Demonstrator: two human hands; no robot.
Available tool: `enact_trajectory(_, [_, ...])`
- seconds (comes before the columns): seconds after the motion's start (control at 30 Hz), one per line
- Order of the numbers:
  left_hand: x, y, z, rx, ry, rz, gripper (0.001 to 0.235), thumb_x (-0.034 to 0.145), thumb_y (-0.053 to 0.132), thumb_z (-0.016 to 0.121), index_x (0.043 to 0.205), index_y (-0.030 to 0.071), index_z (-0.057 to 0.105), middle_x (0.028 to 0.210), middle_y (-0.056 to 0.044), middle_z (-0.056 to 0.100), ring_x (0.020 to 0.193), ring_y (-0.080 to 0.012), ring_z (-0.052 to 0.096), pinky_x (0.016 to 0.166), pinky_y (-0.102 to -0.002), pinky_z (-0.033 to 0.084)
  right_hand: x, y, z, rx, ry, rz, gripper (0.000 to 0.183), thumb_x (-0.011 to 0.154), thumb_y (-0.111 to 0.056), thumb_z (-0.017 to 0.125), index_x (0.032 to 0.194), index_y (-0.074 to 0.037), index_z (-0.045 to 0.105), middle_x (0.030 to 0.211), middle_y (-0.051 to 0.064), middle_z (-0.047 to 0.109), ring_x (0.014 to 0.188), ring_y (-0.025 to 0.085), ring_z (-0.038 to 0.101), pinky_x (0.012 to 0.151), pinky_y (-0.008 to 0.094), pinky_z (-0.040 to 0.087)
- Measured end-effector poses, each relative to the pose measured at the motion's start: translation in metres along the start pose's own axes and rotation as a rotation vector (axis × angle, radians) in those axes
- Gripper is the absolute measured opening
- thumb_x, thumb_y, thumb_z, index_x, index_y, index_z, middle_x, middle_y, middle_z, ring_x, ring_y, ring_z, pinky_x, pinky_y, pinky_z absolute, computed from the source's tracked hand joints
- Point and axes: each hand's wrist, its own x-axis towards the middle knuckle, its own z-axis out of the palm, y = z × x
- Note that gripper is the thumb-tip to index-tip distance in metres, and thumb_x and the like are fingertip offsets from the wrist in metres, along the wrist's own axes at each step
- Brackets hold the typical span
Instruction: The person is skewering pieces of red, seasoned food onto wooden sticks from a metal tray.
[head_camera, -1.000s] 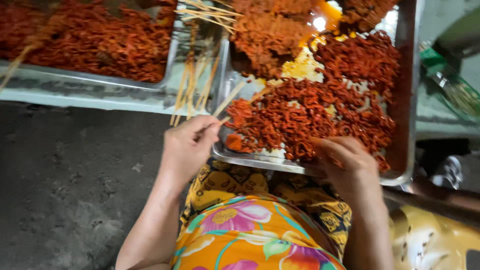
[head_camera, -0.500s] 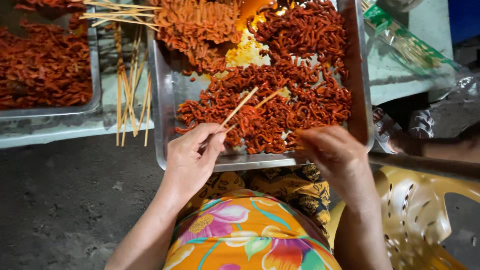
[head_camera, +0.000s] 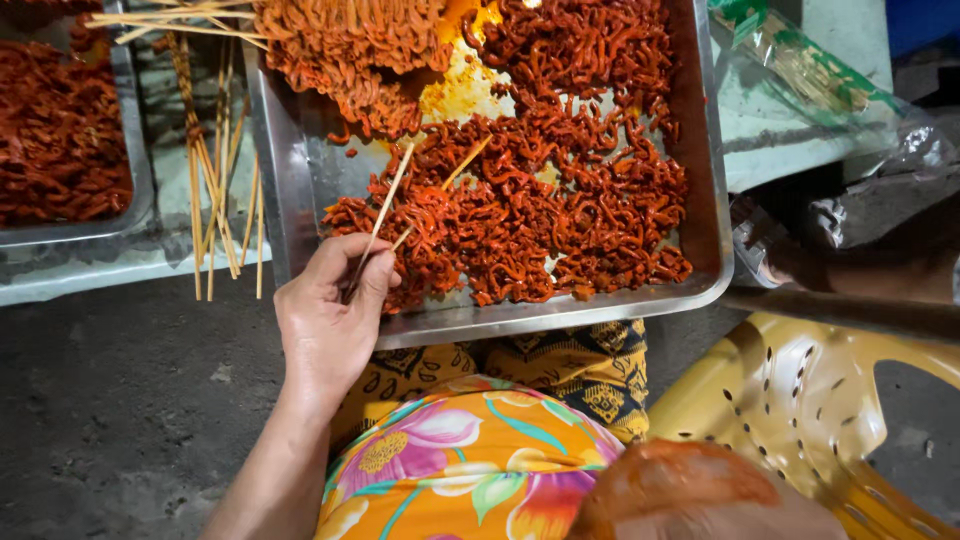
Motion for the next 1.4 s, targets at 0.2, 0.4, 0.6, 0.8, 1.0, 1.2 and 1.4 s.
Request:
enact_trajectory(0.2, [-0.001, 0.003, -0.003, -0.114, -0.042, 0.060, 0.012, 0.103, 0.003, 0.067, 0.115, -0.002, 0.068, 0.089, -0.002, 0.071, 0.080, -0.0042, 0.065, 0.071, -0.021, 0.053, 0.003, 0.000, 0.000, -0.035, 0.054, 0.019, 0.029, 0.090, -0.007, 0.073, 0.119, -0.006, 0.073, 0.114, 0.010, 0.072, 0.100, 0.025, 0.073, 0.087, 0.034, 0.057])
enact_trajectory(0.4, [-0.005, 0.009, -0.002, -0.086, -0.048, 0.099, 0.013, 0.103, 0.002, 0.066, 0.116, -0.002, 0.068, 0.091, -0.003, 0.071, 0.082, -0.0055, 0.069, 0.073, -0.021, 0.056, 0.000, 0.003, -0.022, -0.186, 0.253, 0.105, 0.028, 0.095, -0.009, 0.073, 0.124, -0.007, 0.071, 0.121, 0.011, 0.072, 0.104, 0.026, 0.072, 0.091, 0.034, 0.057])
enact_trajectory(0.6, [-0.002, 0.000, 0.003, -0.094, -0.046, 0.091, 0.015, 0.103, 0.002, 0.067, 0.117, -0.003, 0.068, 0.094, -0.003, 0.072, 0.082, -0.0063, 0.070, 0.072, -0.021, 0.056, 0.053, 0.097, -0.026, -0.628, 0.175, 0.028, 0.043, 0.103, -0.029, 0.069, 0.141, -0.009, 0.063, 0.145, 0.016, 0.060, 0.136, 0.036, 0.055, 0.113, 0.045, 0.044])
enact_trajectory(0.8, [-0.002, -0.002, 0.002, -0.106, -0.043, 0.062, 0.015, 0.103, 0.002, 0.067, 0.117, -0.003, 0.068, 0.094, -0.003, 0.071, 0.082, -0.0060, 0.068, 0.073, -0.021, 0.055, 0.079, 0.129, 0.006, -0.881, -0.023, -0.071, 0.060, 0.102, -0.048, 0.057, 0.151, -0.013, 0.050, 0.159, 0.022, 0.042, 0.147, 0.040, 0.032, 0.115, 0.055, 0.022])
enact_trajectory(1.0, [-0.002, -0.002, 0.000, -0.090, -0.061, 0.034, 0.014, 0.103, 0.002, 0.067, 0.116, -0.002, 0.069, 0.093, -0.004, 0.072, 0.082, -0.0059, 0.069, 0.072, -0.021, 0.055, 0.055, 0.103, -0.004, -0.581, -0.202, -0.077, 0.052, 0.100, -0.037, 0.059, 0.146, -0.012, 0.055, 0.154, 0.015, 0.052, 0.147, 0.036, 0.039, 0.118, 0.052, 0.028])
enact_trajectory(1.2, [0.000, 0.000, 0.001, -0.083, -0.062, 0.022, 0.014, 0.102, 0.002, 0.067, 0.115, -0.001, 0.069, 0.093, -0.002, 0.072, 0.081, -0.0051, 0.069, 0.072, -0.021, 0.056, 0.078, 0.110, -0.030, -0.607, -0.053, -0.066, 0.035, 0.100, -0.015, 0.062, 0.135, -0.013, 0.066, 0.142, 0.015, 0.064, 0.134, 0.035, 0.056, 0.111, 0.049, 0.046])
enact_trajectory(1.4, [-0.001, 0.000, 0.000, -0.071, -0.031, 0.007, 0.013, 0.101, 0.003, 0.070, 0.113, 0.001, 0.071, 0.090, -0.002, 0.072, 0.080, -0.0052, 0.069, 0.072, -0.021, 0.056, 0.140, 0.142, -0.013, -0.862, -0.013, -0.325, 0.053, 0.086, -0.002, 0.070, 0.138, -0.010, 0.066, 0.135, 0.028, 0.061, 0.119, 0.046, 0.057, 0.095, 0.051, 0.049])
